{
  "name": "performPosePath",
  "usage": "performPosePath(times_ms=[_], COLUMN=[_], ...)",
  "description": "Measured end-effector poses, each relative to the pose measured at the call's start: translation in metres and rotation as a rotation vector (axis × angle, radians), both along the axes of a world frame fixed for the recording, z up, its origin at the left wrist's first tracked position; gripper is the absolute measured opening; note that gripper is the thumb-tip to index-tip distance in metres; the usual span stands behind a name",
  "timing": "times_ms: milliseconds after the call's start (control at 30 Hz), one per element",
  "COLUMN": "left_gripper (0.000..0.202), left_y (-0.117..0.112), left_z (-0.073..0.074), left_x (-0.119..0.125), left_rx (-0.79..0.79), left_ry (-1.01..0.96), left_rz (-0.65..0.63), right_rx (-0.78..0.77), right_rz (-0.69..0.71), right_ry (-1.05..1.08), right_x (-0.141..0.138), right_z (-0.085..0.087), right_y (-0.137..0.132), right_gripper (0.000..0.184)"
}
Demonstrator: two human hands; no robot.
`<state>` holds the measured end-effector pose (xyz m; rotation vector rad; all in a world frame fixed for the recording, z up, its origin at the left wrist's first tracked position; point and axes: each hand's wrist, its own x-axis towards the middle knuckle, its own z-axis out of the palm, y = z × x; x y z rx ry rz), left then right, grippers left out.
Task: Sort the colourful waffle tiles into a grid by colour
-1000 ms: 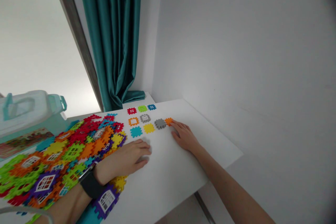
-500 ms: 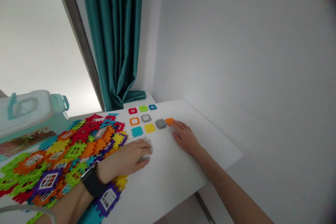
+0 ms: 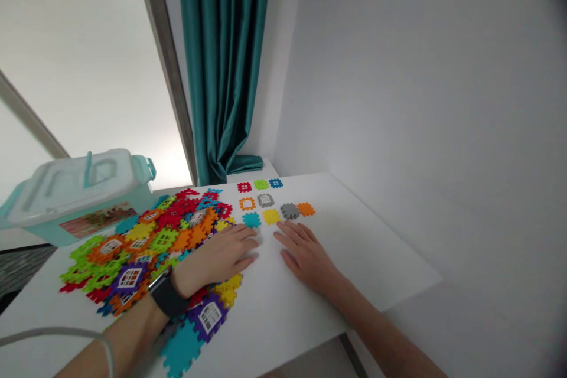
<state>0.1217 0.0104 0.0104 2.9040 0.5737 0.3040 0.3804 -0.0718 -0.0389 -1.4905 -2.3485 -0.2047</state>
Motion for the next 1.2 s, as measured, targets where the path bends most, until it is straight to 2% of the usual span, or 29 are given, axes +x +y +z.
performPosePath(times_ms=[167, 300, 500, 667, 867, 1067, 1200], left_gripper=[0.019, 0.023, 0.025, 0.023, 0.023, 0.055, 0.058], left_y=[0.006, 0.006, 0.004, 0.004, -0.007, -0.015, -0.016], left_z=[0.005, 0.009, 0.003, 0.000, 0.001, 0.004, 0.004], left_x=[-0.039, -0.071, -0.104, -0.116, -0.126, -0.133, -0.131], left_rx=[0.041, 0.073, 0.079, 0.031, -0.045, -0.131, -0.111], left_ry=[0.004, 0.023, -0.031, -0.133, -0.169, -0.124, -0.099], left_rz=[0.118, 0.225, 0.316, 0.374, 0.343, 0.319, 0.337], right_rx=[-0.007, -0.017, -0.074, -0.101, -0.113, -0.092, -0.076], right_rz=[0.112, 0.196, 0.333, 0.428, 0.480, 0.452, 0.401], right_ry=[0.021, 0.074, 0.121, 0.134, 0.154, 0.312, 0.407], right_x=[-0.033, -0.059, -0.092, -0.110, -0.126, -0.135, -0.132], right_z=[0.006, 0.012, 0.024, 0.036, 0.043, 0.029, 0.019], right_y=[0.010, 0.015, 0.026, 0.039, 0.052, 0.056, 0.052], right_gripper=[0.044, 0.040, 0.030, 0.024, 0.015, 0.015, 0.018])
